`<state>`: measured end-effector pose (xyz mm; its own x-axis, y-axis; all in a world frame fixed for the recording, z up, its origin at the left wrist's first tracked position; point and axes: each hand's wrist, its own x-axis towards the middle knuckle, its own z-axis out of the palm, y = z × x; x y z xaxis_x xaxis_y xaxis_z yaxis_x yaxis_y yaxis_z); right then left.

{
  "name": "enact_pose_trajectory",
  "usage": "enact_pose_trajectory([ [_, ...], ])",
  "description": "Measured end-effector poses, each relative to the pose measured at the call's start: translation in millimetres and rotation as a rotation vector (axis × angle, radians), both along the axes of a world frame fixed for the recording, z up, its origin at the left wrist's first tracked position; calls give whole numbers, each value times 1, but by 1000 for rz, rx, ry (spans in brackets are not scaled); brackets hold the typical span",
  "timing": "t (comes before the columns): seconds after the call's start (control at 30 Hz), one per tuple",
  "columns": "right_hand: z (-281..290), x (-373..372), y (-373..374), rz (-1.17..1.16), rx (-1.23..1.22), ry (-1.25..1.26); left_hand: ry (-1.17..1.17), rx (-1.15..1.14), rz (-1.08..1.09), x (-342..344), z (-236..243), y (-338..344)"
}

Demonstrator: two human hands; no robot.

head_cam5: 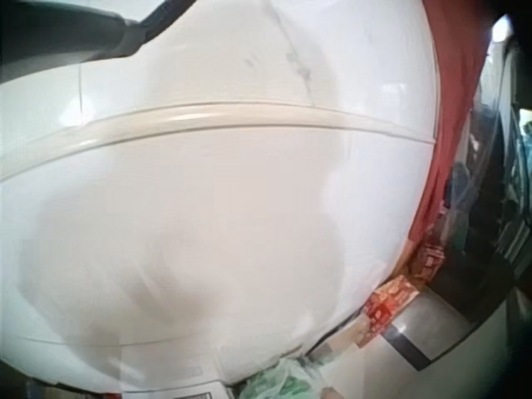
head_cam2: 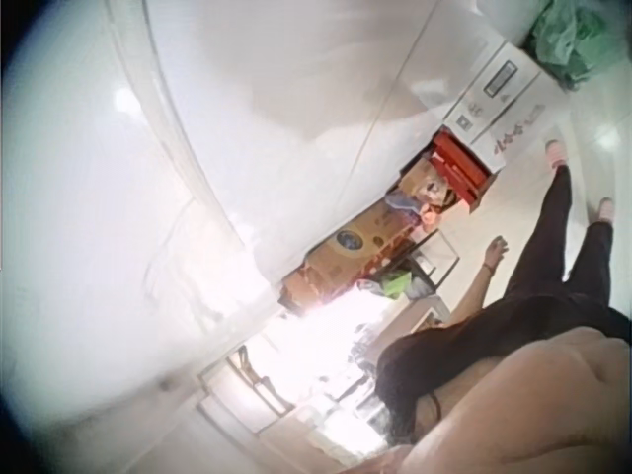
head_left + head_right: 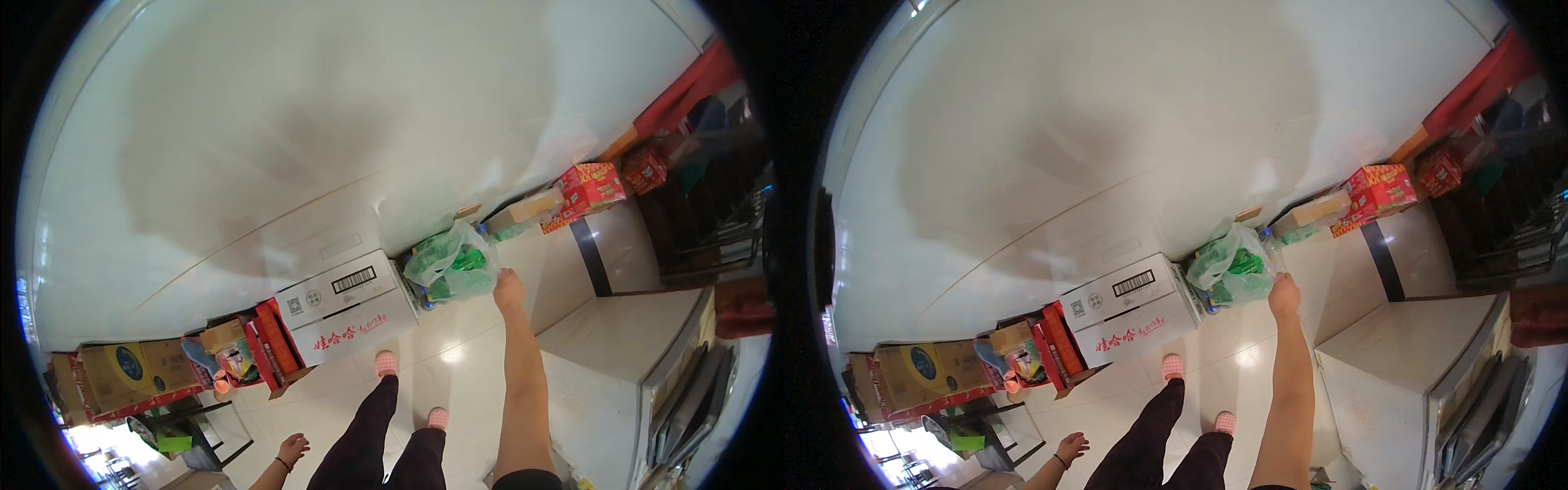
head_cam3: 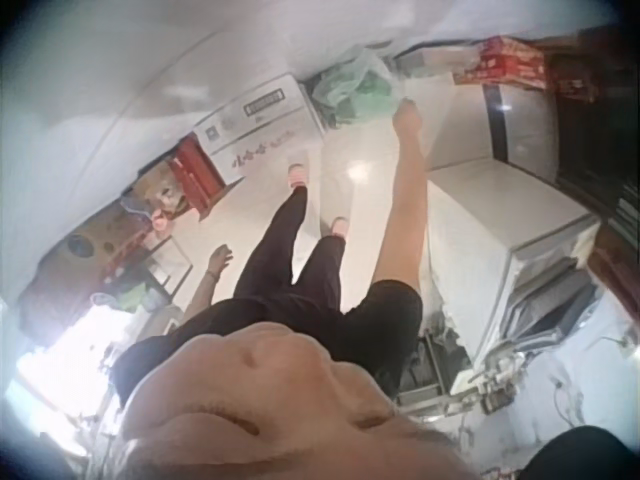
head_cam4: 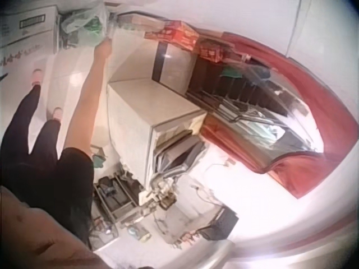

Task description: The person organizes a cluttered storage area by moving a chair, stacking metal trays, and arranging boxes. They then unpack a plastic-wrapped bundle of green bottles, placing them individually into a cardboard box.

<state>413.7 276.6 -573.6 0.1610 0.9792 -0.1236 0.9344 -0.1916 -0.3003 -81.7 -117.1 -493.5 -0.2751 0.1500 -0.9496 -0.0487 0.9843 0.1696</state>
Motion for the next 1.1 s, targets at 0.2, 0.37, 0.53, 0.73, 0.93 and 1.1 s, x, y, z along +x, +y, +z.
enact_pose_trajectory([
  [0.2, 19, -6, -36, 7, 134, 132, 55, -42, -22, -3, 5, -20],
  [0.37, 59, -3, -97, 18, 152, 166, 64, -10, -46, 3, 8, -21],
  [0.53, 95, 21, -169, -14, 180, 149, 17, 62, -86, 22, 4, -19],
  [0.73, 88, 86, -267, -99, -31, 61, -23, 84, -186, 53, -2, -26],
  [0.93, 35, 148, -365, -115, -263, -77, 21, 40, -276, 76, -14, -47],
  [1.1, -17, 212, -446, -120, -493, -226, 88, 28, -320, 83, -37, -65],
])
